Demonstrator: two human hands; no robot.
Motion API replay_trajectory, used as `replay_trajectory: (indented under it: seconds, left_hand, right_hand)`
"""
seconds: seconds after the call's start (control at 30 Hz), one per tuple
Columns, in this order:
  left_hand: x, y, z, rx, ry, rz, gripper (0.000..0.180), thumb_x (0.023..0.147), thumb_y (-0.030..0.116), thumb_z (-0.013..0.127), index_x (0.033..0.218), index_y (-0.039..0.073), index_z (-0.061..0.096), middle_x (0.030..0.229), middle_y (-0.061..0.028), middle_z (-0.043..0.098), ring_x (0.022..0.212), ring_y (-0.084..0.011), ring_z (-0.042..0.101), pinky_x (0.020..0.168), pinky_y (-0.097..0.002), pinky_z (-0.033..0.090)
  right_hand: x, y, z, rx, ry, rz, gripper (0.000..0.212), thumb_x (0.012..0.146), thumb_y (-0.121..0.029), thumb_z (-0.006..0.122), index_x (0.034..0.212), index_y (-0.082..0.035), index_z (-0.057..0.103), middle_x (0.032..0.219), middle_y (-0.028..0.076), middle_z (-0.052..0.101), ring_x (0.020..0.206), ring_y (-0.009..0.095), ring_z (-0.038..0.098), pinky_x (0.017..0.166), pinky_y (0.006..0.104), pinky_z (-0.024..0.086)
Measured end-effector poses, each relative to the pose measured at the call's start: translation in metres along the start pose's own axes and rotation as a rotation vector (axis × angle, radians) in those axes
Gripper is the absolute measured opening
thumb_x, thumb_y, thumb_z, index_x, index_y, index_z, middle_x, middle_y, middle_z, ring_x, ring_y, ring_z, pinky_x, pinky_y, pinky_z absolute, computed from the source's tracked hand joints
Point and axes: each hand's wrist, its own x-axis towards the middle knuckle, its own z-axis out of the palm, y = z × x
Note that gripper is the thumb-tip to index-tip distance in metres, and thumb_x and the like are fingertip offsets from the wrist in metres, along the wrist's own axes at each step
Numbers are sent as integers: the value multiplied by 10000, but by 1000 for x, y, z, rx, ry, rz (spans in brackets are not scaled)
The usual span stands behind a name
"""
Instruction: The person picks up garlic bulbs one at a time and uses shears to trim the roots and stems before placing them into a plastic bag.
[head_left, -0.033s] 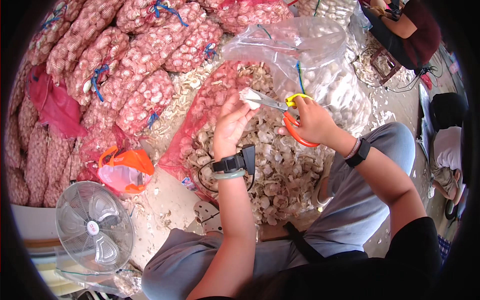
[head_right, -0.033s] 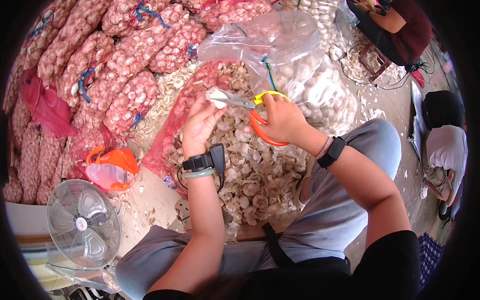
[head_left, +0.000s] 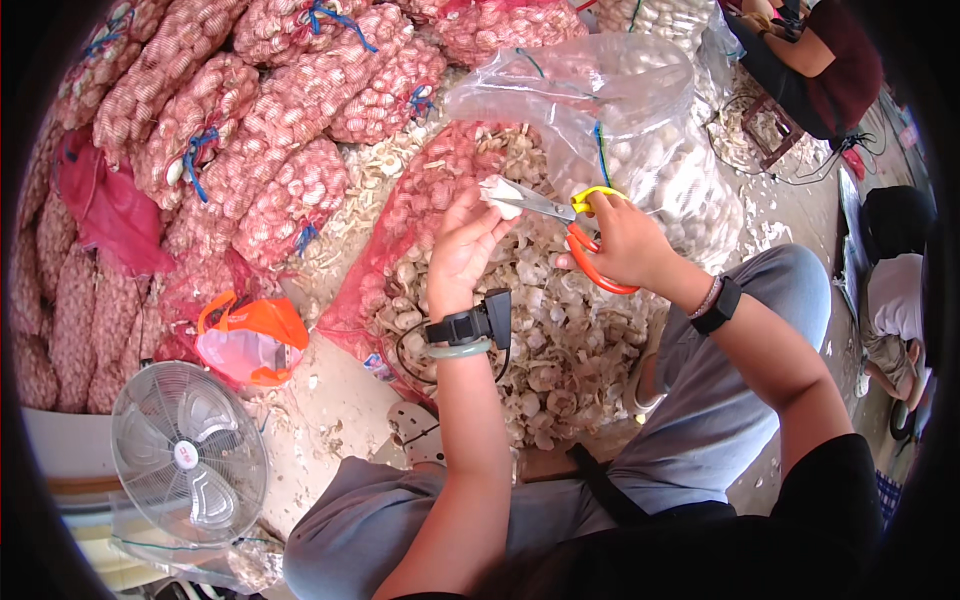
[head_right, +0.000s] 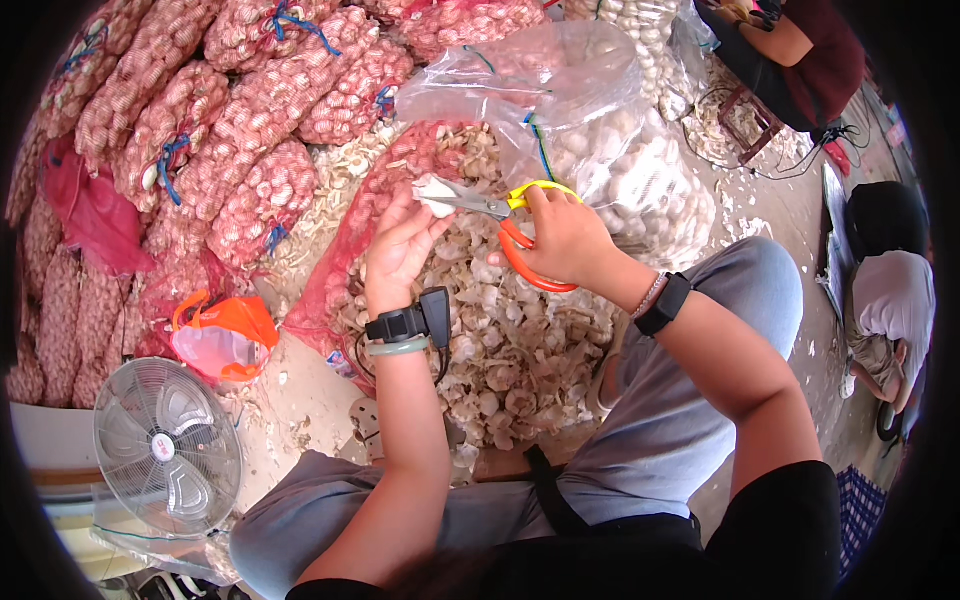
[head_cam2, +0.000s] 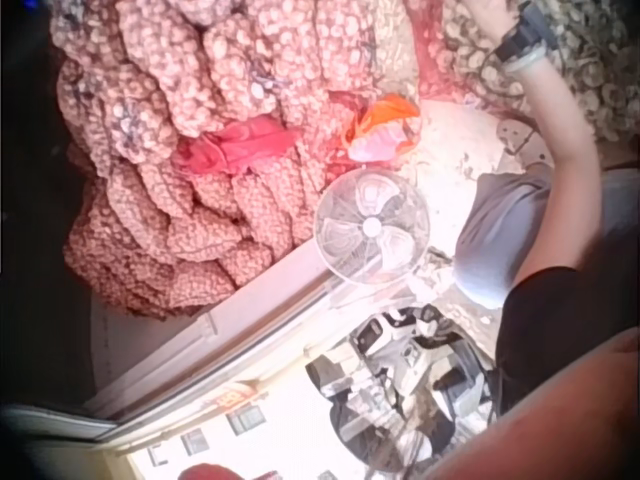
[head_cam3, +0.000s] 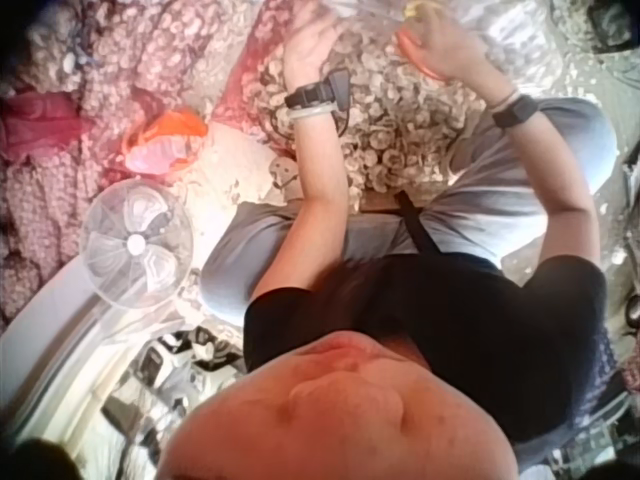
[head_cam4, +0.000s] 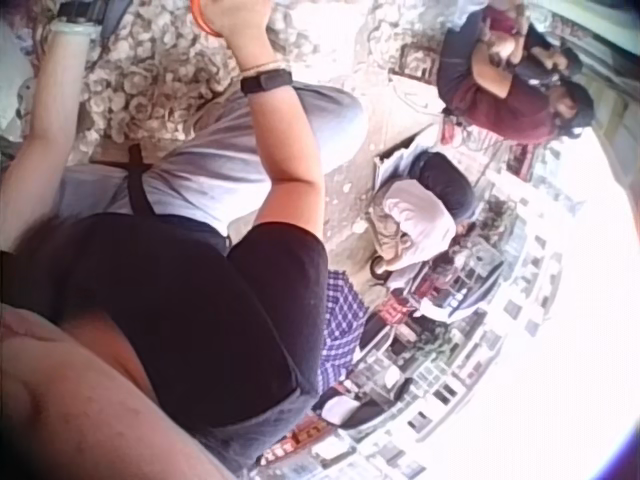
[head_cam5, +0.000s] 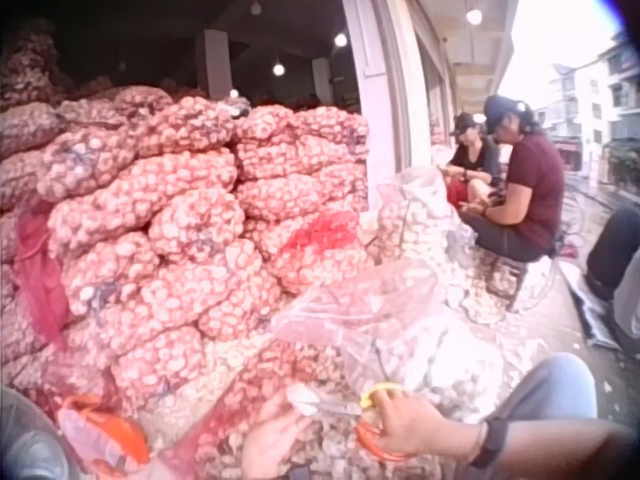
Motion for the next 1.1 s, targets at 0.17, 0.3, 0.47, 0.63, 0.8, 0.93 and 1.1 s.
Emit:
replay_trajectory:
  seconds: [0.17, 0.3, 0.47, 0.63, 0.8, 0.93, 1.1]
  left_hand:
    - [-3, 1, -7, 20, 4, 18, 354, 853, -55, 525, 1201, -37, 459, 1146, -156, 545, 1068, -274, 557, 928, -404, 475]
    - [-3, 1, -8, 77, -14, 21, 442, 860, -44, 509, 1284, -31, 384, 1190, -177, 516, 1106, -313, 531, 976, -421, 438]
    - [-2, 9, -3, 44, -51, 13, 400, 878, 4, 509, 1260, -44, 402, 1173, -202, 531, 1058, -350, 559, 925, -418, 475]
    - [2, 8, 2, -5, 31, -44, 346, 909, 66, 440, 1243, -24, 423, 1122, -189, 556, 1001, -331, 589, 842, -393, 513]
    - [5, 8, 15, 69, 133, -74, 325, 921, 91, 353, 1213, -11, 453, 952, -133, 580, 813, -238, 611, 694, -339, 531]
    - [6, -7, 0, 41, 256, -14, 269, 928, 94, 370, 1136, -16, 501, 928, -108, 576, 776, -190, 587, 667, -302, 515]
    - [5, -8, 13, 95, 433, 20, 189, 927, 74, 418, 1049, -15, 532, 914, -92, 571, 765, -155, 573, 646, -258, 499]
  right_hand:
    - [3, -9, -4, 38, 4, 7, 629, 741, -579, 613, 980, -5, 517, 783, 175, 620, 748, 348, 621, 648, 419, 505]
    - [7, -7, -4, 0, -104, 131, 572, 763, -546, 611, 941, -7, 538, 700, 164, 626, 697, 357, 626, 618, 423, 505]
    - [9, -5, -1, 78, -104, 157, 644, 749, -577, 614, 983, 17, 524, 764, 188, 624, 748, 372, 620, 652, 431, 502]
    - [6, 9, 14, 4, 166, -107, 723, 721, -593, 637, 1061, 25, 473, 944, 234, 574, 869, 387, 589, 733, 439, 489]
    - [7, 8, 8, 68, 129, -27, 675, 728, -539, 660, 1049, 25, 478, 935, 232, 576, 869, 384, 586, 739, 429, 486]
    - [6, 12, 13, 29, 85, -36, 668, 723, -533, 673, 1048, 17, 479, 943, 225, 572, 877, 379, 580, 747, 433, 479]
    - [5, 12, 14, 61, 142, -16, 737, 686, -591, 669, 1035, 31, 480, 889, 230, 577, 841, 381, 591, 729, 434, 486]
